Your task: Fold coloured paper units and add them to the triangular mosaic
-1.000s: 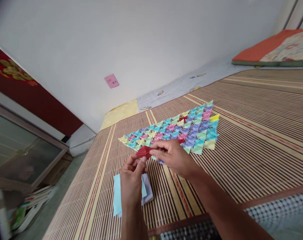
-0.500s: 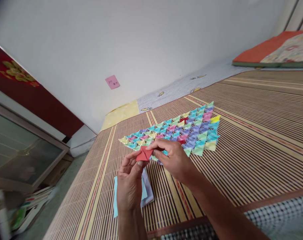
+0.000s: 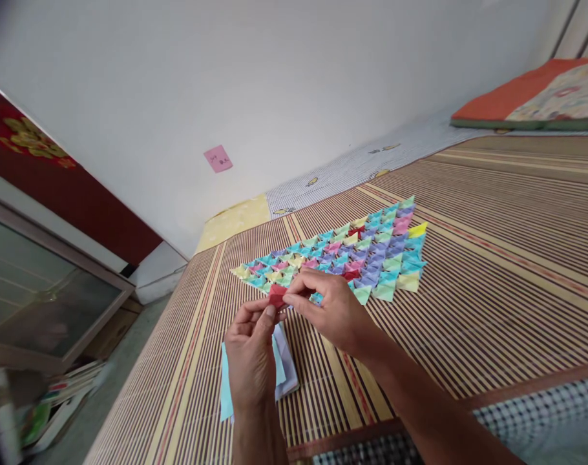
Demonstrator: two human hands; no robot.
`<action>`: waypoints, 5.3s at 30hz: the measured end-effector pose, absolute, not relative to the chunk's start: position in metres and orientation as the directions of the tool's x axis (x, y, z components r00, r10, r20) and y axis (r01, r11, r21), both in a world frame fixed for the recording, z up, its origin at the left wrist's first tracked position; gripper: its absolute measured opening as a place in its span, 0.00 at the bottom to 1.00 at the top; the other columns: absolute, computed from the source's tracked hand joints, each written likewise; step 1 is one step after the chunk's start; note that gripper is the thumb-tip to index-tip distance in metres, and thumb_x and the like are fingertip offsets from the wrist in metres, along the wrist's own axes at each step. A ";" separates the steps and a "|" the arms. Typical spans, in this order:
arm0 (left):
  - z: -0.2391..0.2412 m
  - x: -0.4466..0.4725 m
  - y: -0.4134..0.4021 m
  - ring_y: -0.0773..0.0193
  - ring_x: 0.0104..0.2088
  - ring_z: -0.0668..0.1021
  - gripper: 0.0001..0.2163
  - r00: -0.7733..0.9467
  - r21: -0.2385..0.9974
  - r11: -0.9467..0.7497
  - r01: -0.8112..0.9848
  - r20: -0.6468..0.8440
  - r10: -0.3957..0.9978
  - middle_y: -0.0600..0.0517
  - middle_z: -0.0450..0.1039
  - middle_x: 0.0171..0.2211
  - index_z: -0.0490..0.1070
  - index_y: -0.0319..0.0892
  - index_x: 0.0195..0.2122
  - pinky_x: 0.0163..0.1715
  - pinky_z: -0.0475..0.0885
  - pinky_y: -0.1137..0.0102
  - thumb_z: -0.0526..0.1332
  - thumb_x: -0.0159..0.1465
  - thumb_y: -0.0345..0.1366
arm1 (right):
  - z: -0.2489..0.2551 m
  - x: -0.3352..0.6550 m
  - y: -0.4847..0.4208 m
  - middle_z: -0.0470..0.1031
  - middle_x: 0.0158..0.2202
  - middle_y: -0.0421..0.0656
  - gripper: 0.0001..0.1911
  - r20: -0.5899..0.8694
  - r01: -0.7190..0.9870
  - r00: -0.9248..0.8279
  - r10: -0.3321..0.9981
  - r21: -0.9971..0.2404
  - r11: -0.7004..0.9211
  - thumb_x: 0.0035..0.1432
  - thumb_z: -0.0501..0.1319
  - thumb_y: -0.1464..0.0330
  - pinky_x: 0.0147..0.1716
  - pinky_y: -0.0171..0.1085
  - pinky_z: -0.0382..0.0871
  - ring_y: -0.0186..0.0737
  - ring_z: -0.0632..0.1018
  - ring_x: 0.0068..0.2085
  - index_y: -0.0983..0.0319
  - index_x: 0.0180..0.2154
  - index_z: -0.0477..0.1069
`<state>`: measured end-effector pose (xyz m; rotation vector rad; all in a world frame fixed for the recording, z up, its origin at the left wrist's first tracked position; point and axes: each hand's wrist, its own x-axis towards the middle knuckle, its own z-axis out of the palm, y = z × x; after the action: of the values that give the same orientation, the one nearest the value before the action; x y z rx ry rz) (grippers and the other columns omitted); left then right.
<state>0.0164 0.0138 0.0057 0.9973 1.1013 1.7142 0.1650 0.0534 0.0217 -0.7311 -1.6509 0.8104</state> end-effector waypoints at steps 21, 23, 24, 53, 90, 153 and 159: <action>0.006 0.020 0.014 0.68 0.26 0.77 0.10 -0.366 0.953 -0.256 -0.163 0.182 0.913 0.54 0.78 0.25 0.74 0.39 0.32 0.31 0.71 0.75 0.72 0.60 0.39 | 0.020 0.156 0.046 0.67 0.25 0.38 0.08 0.490 0.153 -0.200 0.849 -0.840 0.521 0.62 0.57 0.70 0.28 0.36 0.62 0.36 0.69 0.27 0.59 0.29 0.65; 0.007 0.020 0.014 0.68 0.26 0.78 0.10 -0.353 0.951 -0.255 -0.172 0.182 0.918 0.54 0.78 0.25 0.73 0.40 0.33 0.31 0.72 0.75 0.72 0.60 0.39 | 0.021 0.157 0.046 0.67 0.25 0.37 0.09 0.495 0.157 -0.208 0.843 -0.834 0.529 0.63 0.57 0.69 0.28 0.36 0.62 0.36 0.68 0.27 0.59 0.29 0.65; 0.007 0.019 0.014 0.68 0.27 0.79 0.10 -0.340 0.951 -0.252 -0.180 0.180 0.923 0.54 0.78 0.26 0.74 0.40 0.35 0.33 0.72 0.75 0.72 0.60 0.38 | 0.020 0.157 0.046 0.67 0.25 0.37 0.09 0.496 0.156 -0.214 0.841 -0.833 0.531 0.63 0.57 0.69 0.28 0.36 0.62 0.36 0.68 0.27 0.59 0.29 0.65; 0.007 0.012 0.014 0.66 0.29 0.78 0.06 -0.202 0.968 -0.142 -0.206 0.099 0.974 0.52 0.80 0.27 0.82 0.41 0.31 0.36 0.73 0.72 0.74 0.55 0.36 | 0.017 0.172 0.056 0.68 0.25 0.38 0.15 0.432 0.146 -0.260 0.863 -0.866 0.478 0.67 0.55 0.64 0.30 0.37 0.61 0.37 0.69 0.29 0.61 0.28 0.68; 0.011 0.014 0.020 0.76 0.21 0.74 0.14 -0.198 0.754 -0.092 -0.651 -0.052 0.979 0.54 0.76 0.24 0.82 0.36 0.30 0.25 0.72 0.83 0.81 0.45 0.32 | 0.018 0.161 0.050 0.74 0.30 0.40 0.08 0.394 -0.103 -0.387 0.834 -0.917 0.386 0.64 0.61 0.67 0.35 0.36 0.64 0.36 0.72 0.34 0.62 0.32 0.73; 0.003 0.018 0.014 0.60 0.38 0.82 0.07 -0.368 0.952 -0.306 -0.010 0.281 0.887 0.50 0.82 0.33 0.83 0.43 0.35 0.44 0.75 0.68 0.70 0.61 0.41 | 0.016 0.156 0.051 0.75 0.31 0.41 0.09 0.517 -0.101 -0.223 0.826 -0.855 0.508 0.65 0.61 0.70 0.38 0.38 0.69 0.38 0.76 0.36 0.62 0.31 0.76; 0.007 0.023 0.013 0.61 0.38 0.82 0.07 -0.389 0.942 -0.329 -0.058 0.282 0.877 0.50 0.82 0.32 0.81 0.42 0.32 0.44 0.75 0.68 0.72 0.59 0.39 | 0.011 0.153 0.052 0.75 0.28 0.40 0.07 0.502 -0.122 -0.193 0.843 -0.865 0.487 0.62 0.63 0.70 0.35 0.37 0.69 0.38 0.76 0.32 0.62 0.30 0.74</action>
<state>0.0228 0.0131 0.0067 1.1356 1.2219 1.7935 0.1525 0.0524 0.0113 -0.6548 -1.5165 0.9917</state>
